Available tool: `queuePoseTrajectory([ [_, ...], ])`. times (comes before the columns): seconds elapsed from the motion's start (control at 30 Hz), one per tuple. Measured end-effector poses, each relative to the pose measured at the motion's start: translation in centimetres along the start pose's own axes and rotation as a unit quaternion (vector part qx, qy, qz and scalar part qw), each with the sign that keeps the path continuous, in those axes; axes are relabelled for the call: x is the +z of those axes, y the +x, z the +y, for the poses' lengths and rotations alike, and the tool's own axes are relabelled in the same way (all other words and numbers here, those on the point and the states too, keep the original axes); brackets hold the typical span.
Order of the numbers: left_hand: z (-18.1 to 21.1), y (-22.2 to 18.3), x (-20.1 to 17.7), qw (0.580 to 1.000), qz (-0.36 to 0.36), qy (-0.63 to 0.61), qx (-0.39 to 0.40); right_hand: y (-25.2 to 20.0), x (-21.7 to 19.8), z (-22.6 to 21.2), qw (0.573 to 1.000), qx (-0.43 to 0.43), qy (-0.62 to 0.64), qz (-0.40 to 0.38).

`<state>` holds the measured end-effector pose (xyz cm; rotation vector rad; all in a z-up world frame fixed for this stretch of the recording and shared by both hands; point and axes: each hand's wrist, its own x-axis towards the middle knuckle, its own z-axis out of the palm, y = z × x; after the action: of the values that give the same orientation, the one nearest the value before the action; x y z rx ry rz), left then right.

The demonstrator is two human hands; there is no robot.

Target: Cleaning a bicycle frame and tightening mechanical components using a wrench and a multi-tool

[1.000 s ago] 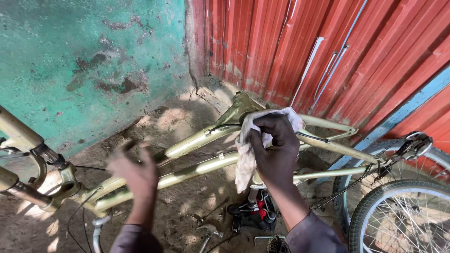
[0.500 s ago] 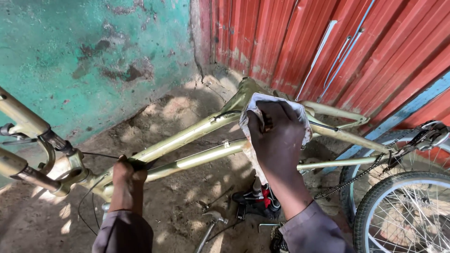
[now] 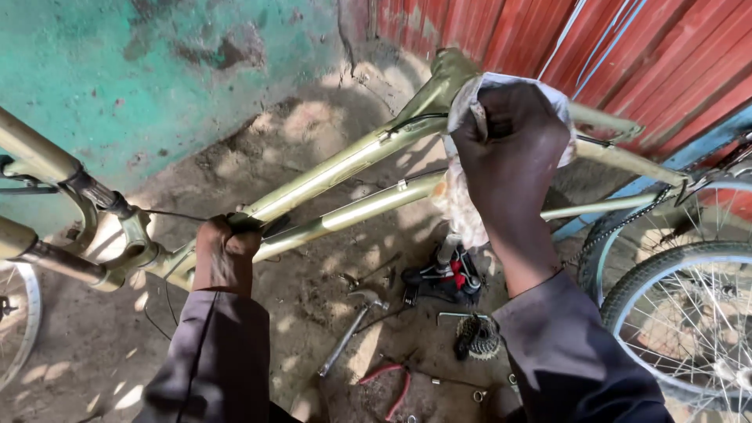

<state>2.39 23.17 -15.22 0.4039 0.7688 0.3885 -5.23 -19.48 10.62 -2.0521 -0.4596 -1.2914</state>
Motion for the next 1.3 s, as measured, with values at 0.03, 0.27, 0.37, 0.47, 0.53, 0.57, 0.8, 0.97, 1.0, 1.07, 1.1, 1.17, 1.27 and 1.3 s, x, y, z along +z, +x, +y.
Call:
queuePoseTrajectory([
  [0.03,-0.1,-0.1,-0.1,1.0,-0.004,-0.006,-0.004,0.3,-0.4,-0.2,1.0,-0.007,0.023,-0.015],
  [0.27,-0.5,-1.3,-1.6,0.999,-0.026,-0.035,-0.032,0.0,0.3,0.2,0.997,-0.067,-0.035,-0.008],
  [0.37,-0.7,-1.1,-1.7,0.997,-0.036,-0.045,-0.045,0.1,0.6,0.2,0.995,-0.088,-0.038,0.018],
  [0.47,-1.2,-0.6,-0.6,0.995,-0.05,-0.056,-0.058,0.5,0.7,0.3,0.993,-0.098,-0.066,-0.001],
  [0.53,-1.0,0.0,-0.8,0.994,-0.053,-0.066,-0.067,0.1,1.2,1.9,0.99,-0.111,-0.076,-0.032],
  [0.57,-0.9,-1.4,-0.3,0.995,-0.046,-0.065,-0.068,0.1,1.0,1.8,0.991,-0.108,-0.075,-0.039],
  [0.8,-1.3,-12.3,2.7,0.995,-0.079,-0.002,-0.068,-2.4,0.6,4.5,0.988,-0.14,-0.029,-0.054],
  [0.97,-5.3,-24.6,7.5,0.976,-0.096,0.18,-0.071,-3.4,0.9,5.1,0.992,-0.118,-0.008,-0.052],
  [1.0,-5.9,-27.0,8.4,0.942,-0.144,0.286,-0.097,-3.5,1.0,5.2,0.993,-0.11,0.001,-0.048],
  [1.07,-7.9,-28.8,8.2,0.893,-0.193,0.387,-0.123,-3.6,0.9,5.4,0.994,-0.103,0.007,-0.044],
  [1.1,-9.3,-28.2,7.2,0.875,-0.304,0.373,0.048,-3.5,0.8,5.4,0.995,-0.096,0.014,-0.039],
  [1.17,-10.5,-27.4,6.4,0.822,-0.401,0.343,0.217,-3.6,0.6,5.4,0.995,-0.089,0.022,-0.034],
  [1.27,-9.4,-27.3,7.2,0.641,-0.429,0.393,0.501,-2.8,0.3,4.8,0.994,-0.102,0.039,-0.001],
  [1.3,-9.1,-27.7,7.1,0.621,-0.406,0.4,0.538,-2.6,0.1,4.5,0.984,0.003,0.18,-0.001],
])
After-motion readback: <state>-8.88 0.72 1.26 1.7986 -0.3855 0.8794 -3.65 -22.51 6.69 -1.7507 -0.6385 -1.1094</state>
